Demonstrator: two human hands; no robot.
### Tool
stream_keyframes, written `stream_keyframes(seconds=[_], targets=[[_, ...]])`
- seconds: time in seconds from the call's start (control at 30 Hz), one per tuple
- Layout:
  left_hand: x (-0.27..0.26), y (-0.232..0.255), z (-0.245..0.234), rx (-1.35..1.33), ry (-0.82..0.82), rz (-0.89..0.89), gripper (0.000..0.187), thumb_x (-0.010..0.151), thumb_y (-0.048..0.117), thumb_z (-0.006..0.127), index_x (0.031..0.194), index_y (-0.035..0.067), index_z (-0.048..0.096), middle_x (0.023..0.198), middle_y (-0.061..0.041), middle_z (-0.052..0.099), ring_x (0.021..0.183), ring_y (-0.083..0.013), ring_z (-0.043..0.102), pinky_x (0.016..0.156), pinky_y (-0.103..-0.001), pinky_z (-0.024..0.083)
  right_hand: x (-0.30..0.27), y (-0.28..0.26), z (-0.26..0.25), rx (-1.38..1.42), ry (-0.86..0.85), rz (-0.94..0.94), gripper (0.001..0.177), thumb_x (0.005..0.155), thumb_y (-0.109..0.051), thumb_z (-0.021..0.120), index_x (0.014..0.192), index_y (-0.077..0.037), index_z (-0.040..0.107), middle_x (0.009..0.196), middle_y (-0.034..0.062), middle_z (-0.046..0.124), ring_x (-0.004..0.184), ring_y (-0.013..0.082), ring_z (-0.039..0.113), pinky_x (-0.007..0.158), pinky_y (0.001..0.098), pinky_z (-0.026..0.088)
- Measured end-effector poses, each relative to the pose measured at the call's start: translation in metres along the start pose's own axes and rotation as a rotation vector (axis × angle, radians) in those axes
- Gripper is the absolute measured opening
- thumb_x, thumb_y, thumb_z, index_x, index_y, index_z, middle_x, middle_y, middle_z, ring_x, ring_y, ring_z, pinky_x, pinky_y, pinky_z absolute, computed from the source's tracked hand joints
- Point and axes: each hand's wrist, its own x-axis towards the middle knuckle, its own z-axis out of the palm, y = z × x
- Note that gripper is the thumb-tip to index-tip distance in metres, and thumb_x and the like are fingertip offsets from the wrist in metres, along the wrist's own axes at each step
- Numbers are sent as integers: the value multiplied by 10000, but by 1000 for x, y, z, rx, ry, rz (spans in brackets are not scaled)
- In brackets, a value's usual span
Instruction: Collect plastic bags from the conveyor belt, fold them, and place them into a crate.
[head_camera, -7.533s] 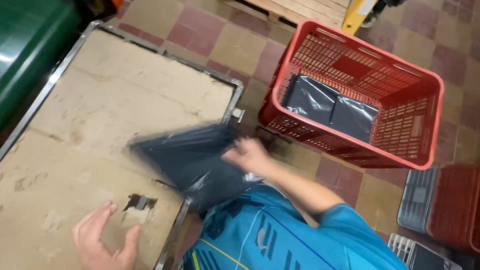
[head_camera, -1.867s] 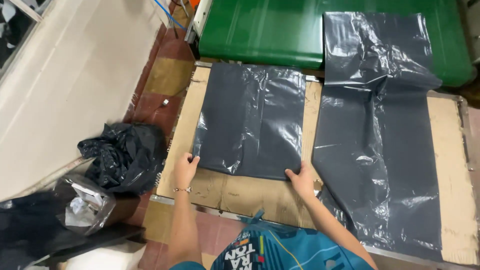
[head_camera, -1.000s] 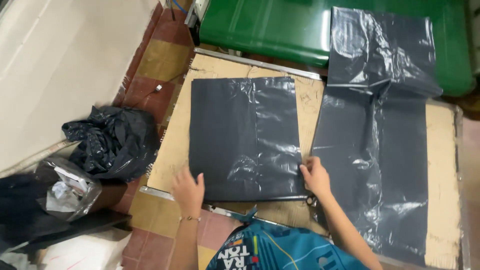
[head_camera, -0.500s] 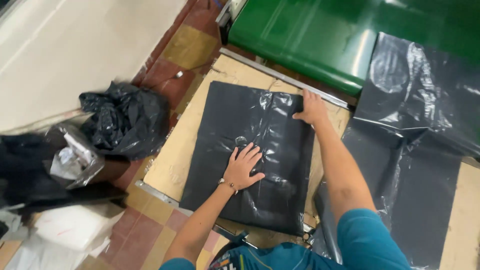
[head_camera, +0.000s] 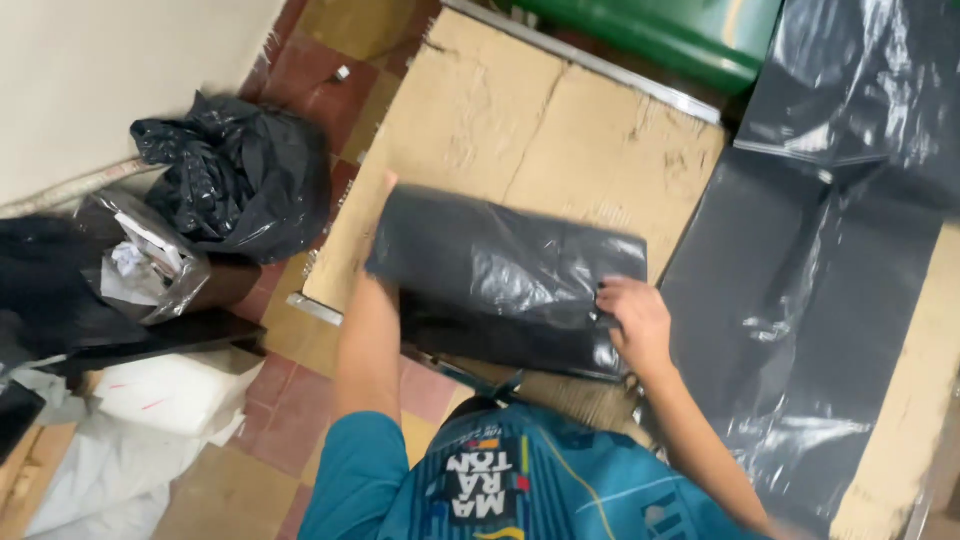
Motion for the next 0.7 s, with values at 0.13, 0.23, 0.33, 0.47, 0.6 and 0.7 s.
stream_keyframes(seconds=[0.13,0.23,0.33,0.47,0.6,0.7], targets=[[-24,11,-24,9,132,-45,766,934,736,449,1288,99,683,1257,-179,710,1153,-342,701,1011,-477,558,-66,-8,25,-58,-69,-15,178,971,-231,547,1010,-174,711,1136,8,728,1131,248,684,998,448,501],[-12,6,-58,187,221,136,469,947,405,650,1311,110,686,1234,-150,730,1123,-303,719,984,-460,584,-91,-8,31,-111,-169,15,236,854,-150,658,1085,-164,705,1220,20,707,1222,243,648,1043,439,475],[-17,-6,-64,619,444,382,469,892,175,783,1336,171,634,1209,-92,729,1129,-249,699,920,-384,601,-94,-17,17,-119,-317,71,401,801,-303,713,1177,-165,699,1332,42,676,1333,254,589,1108,464,424],[-58,-21,54,1684,1041,704,479,912,365,719,1307,126,588,1259,-88,629,1222,-286,566,993,-446,475,-48,-32,4,-11,-289,52,748,854,-628,690,1310,-37,651,1310,221,656,1293,411,591,1100,553,433],[-32,-95,149,2012,656,788,635,968,476,543,1505,155,434,1630,-113,363,1555,-333,201,1206,-645,108,28,-43,86,-1,-93,-10,823,987,-620,512,1488,32,481,1482,287,518,1419,455,460,1184,569,349],[-18,-129,150,2153,452,865,679,976,464,507,1560,134,408,1671,-96,330,1600,-299,78,1243,-646,59,41,-28,131,-111,-67,41,806,1042,-584,426,1551,39,386,1590,279,398,1483,448,363,1204,590,261]])
